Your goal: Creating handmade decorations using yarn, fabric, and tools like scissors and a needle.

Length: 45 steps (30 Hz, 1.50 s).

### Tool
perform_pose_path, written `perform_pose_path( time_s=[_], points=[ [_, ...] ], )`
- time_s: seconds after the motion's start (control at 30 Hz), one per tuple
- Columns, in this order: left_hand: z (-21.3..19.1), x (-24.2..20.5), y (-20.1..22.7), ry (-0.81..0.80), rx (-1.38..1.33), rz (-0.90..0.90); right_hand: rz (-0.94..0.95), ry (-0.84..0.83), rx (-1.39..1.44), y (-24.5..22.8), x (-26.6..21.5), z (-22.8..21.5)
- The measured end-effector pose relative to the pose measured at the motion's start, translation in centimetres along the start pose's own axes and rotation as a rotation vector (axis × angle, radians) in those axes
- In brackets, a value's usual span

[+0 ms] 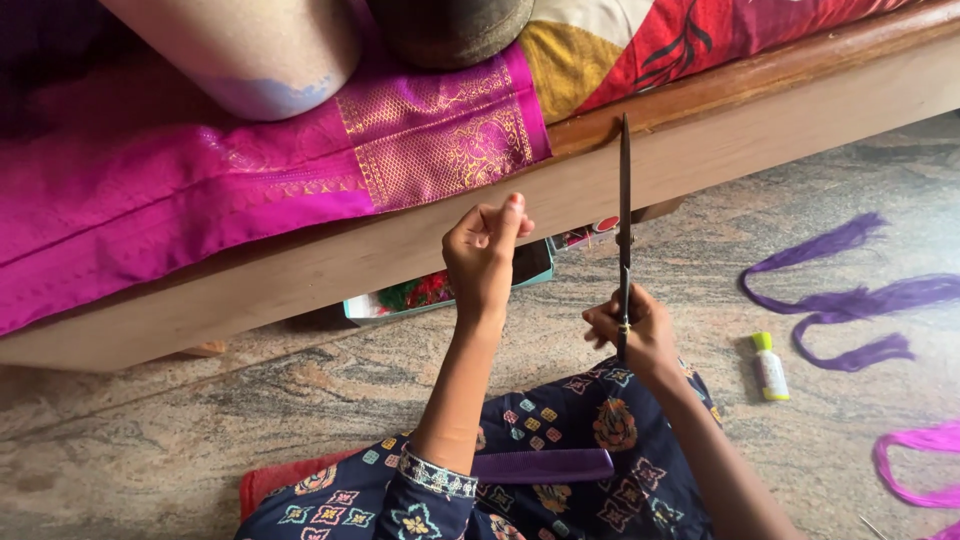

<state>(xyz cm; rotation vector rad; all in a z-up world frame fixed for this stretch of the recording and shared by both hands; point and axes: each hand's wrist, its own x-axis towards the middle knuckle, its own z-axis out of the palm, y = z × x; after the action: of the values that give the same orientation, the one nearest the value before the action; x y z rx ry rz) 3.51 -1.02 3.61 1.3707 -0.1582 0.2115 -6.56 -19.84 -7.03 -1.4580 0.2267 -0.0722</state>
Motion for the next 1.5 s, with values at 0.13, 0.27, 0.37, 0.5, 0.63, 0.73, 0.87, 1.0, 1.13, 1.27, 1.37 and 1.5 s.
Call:
perform_pose_path(
  time_s=[0.13,0.27,0.37,0.5,0.63,0.73,0.87,1.0,1.13,1.27,1.37,1.5],
  points=[
    [0.3,0.8,1.2,0.004,-0.009,-0.078,0.090,0.036,-0.100,-0.7,-1.3,0.5],
    [0.7,2.4,1.9,-0.024,-0.100,-0.243,0.070,0.023,-0.134,0.1,-2.9,0.6],
    [1.4,3.4,1.2,-0.074,-0.145,-0.292,-0.026,-0.003,-0.222,2.7,-3.2,-0.1],
    [3.0,3.9,0.6,-0.116,-0.218,-0.300,-0.084,-0.035,-0.244,2.9,-3.6,-0.1],
    [3.8,3.8,0.2,-0.129,-0.280,-0.242,0.012,-0.052,-0.096,1.8,-4.2,-0.1],
    [3.8,3.9,-0.4,-0.103,-0.328,-0.195,0.048,-0.076,-0.005,1.0,-4.7,-0.2],
    [3.3,3.7,-0.2,-0.038,-0.346,-0.250,0.089,-0.157,0.018,-0.7,-5.8,0.6],
    [3.3,3.5,-0.5,-0.039,-0.337,-0.245,0.076,-0.197,0.012,-0.2,-6.3,1.3],
    [3.5,3.3,-0.1,-0.053,-0.367,-0.214,0.043,-0.221,0.036,0.0,-6.1,1.6],
    [3.7,3.3,-0.2,-0.048,-0.382,-0.190,0.009,-0.236,0.013,-0.9,-5.8,1.9],
    [3.5,3.4,-1.1,-0.051,-0.384,-0.149,0.035,-0.224,-0.013,-2.4,-5.5,2.3],
    [3.5,3.4,-1.3,-0.060,-0.396,-0.122,0.035,-0.222,-0.005,-1.9,-4.9,2.1]
  ],
)
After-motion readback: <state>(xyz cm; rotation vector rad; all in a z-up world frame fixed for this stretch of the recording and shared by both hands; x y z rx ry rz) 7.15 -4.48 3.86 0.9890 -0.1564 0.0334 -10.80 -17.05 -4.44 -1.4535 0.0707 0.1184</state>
